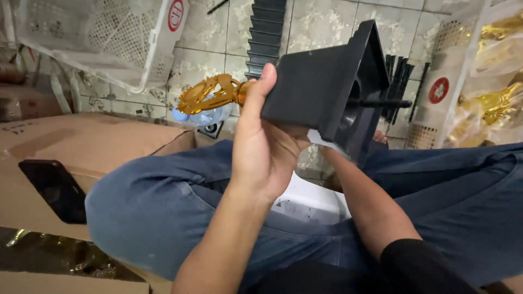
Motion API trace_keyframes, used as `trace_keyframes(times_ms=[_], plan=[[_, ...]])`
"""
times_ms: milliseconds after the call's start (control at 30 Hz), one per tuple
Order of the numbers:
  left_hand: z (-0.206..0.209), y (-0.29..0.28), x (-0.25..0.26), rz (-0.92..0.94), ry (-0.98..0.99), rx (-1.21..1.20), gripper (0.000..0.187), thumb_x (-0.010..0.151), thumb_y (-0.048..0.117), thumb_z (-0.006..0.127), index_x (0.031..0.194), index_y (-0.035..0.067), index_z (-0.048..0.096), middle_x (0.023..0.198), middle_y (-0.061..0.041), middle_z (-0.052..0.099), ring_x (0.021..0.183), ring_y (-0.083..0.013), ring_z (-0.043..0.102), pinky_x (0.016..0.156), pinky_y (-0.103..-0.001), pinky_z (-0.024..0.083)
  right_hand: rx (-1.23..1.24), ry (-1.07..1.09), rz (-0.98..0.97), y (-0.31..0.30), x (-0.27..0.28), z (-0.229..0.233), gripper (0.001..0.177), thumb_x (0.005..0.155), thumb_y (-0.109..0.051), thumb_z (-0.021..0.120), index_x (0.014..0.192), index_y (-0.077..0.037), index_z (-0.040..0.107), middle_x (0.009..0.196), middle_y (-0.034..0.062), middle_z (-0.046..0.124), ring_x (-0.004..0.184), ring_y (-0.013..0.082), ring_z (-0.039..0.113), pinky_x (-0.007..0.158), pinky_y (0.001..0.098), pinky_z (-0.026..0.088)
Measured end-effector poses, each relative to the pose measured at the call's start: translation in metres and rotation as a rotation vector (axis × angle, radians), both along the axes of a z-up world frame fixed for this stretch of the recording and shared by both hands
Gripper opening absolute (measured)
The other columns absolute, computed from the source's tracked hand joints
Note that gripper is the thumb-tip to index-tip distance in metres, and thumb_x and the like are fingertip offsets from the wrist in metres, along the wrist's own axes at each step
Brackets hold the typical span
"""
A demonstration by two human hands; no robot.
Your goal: Assembling a trophy by connecting the gold top piece to the black base using a metal rod and securing it with pliers.
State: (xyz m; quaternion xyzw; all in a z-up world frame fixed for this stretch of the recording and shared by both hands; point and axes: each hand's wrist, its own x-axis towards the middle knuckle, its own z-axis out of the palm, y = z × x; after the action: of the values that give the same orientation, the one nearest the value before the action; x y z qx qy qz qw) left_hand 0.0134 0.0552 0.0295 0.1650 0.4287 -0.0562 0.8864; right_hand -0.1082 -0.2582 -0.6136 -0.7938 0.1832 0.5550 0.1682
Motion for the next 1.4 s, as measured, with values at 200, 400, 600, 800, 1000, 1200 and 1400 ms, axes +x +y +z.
trace_keyframes(times_ms=[200, 400, 600, 800, 1000, 1200, 1400], plan=[[-0.002, -0.001, 0.005, 0.007, -0.051, -0.022, 0.022, 0.088, 0.033, 0.072, 0.100, 0.014, 0.069, 0.107, -0.008, 0.076, 0.089, -0.0238, 0.073, 0.065, -0.040, 0.062, 0.219, -0.278, 0.241, -0.016, 0.029, 0.038, 0.075, 0.087, -0.061, 0.059, 0.149, -0.020, 0.050, 0.153, 0.0114, 0.051, 0.134, 0.0294, 0.052, 0.107, 0.0466, 0.042], [-0.002, -0.007, 0.010, -0.062, -0.086, -0.018, 0.038, 0.085, 0.040, 0.070, 0.111, 0.012, 0.071, 0.108, -0.010, 0.076, 0.085, -0.0240, 0.073, 0.057, -0.037, 0.058, 0.174, -0.425, 0.123, 0.037, 0.183, 0.308, 0.041, 0.099, -0.050, 0.050, 0.118, -0.014, 0.051, 0.122, 0.0131, 0.055, 0.110, 0.0286, 0.053, 0.095, 0.0466, 0.044], [-0.012, -0.018, 0.014, -0.099, -0.110, -0.071, 0.032, 0.085, 0.042, 0.070, 0.107, 0.018, 0.072, 0.103, -0.005, 0.077, 0.085, -0.0198, 0.073, 0.063, -0.034, 0.058, 0.132, -0.563, 0.029, 0.047, 0.284, 0.565, 0.036, 0.109, -0.041, 0.043, 0.093, -0.010, 0.053, 0.096, 0.0142, 0.058, 0.090, 0.0278, 0.054, 0.084, 0.0464, 0.045], [-0.019, -0.022, 0.014, -0.178, -0.153, -0.041, 0.031, 0.089, 0.045, 0.065, 0.106, 0.020, 0.073, 0.102, -0.004, 0.077, 0.086, -0.0197, 0.072, 0.066, -0.038, 0.055, 0.762, -0.950, -0.105, 0.042, 0.230, 0.693, 0.052, 0.096, -0.011, 0.033, 0.137, 0.019, 0.043, 0.148, 0.0363, 0.048, 0.134, 0.0432, 0.052, 0.105, 0.0536, 0.051], [-0.029, -0.018, 0.012, -0.104, -0.092, -0.011, 0.031, 0.086, 0.041, 0.070, 0.105, 0.017, 0.070, 0.102, -0.006, 0.076, 0.084, -0.0207, 0.072, 0.066, -0.035, 0.058, 0.688, -1.316, -0.123, 0.026, 0.141, 0.628, 0.040, 0.090, -0.007, 0.057, 0.127, 0.005, 0.064, 0.142, 0.0176, 0.052, 0.139, 0.0337, 0.052, 0.110, 0.0431, 0.049], [-0.034, -0.016, 0.021, -0.030, -0.069, 0.039, 0.037, 0.083, 0.040, 0.080, 0.100, 0.009, 0.069, 0.103, -0.018, 0.077, 0.091, -0.0364, 0.077, 0.076, -0.054, 0.064, 1.095, -1.244, -0.067, 0.046, 0.124, 0.584, 0.033, 0.078, -0.016, 0.082, 0.070, 0.004, 0.056, 0.138, 0.0300, 0.051, 0.127, 0.0435, 0.057, 0.107, 0.0574, 0.044], [-0.037, -0.017, 0.026, 0.027, -0.062, 0.081, 0.039, 0.082, 0.040, 0.080, 0.100, 0.008, 0.068, 0.103, -0.019, 0.076, 0.091, -0.0383, 0.076, 0.076, -0.055, 0.064, 0.985, -1.182, 0.032, 0.050, 0.124, 0.577, 0.025, 0.071, -0.013, 0.083, 0.065, -0.002, 0.062, 0.140, 0.0216, 0.054, 0.130, 0.0443, 0.059, 0.102, 0.0611, 0.048]])
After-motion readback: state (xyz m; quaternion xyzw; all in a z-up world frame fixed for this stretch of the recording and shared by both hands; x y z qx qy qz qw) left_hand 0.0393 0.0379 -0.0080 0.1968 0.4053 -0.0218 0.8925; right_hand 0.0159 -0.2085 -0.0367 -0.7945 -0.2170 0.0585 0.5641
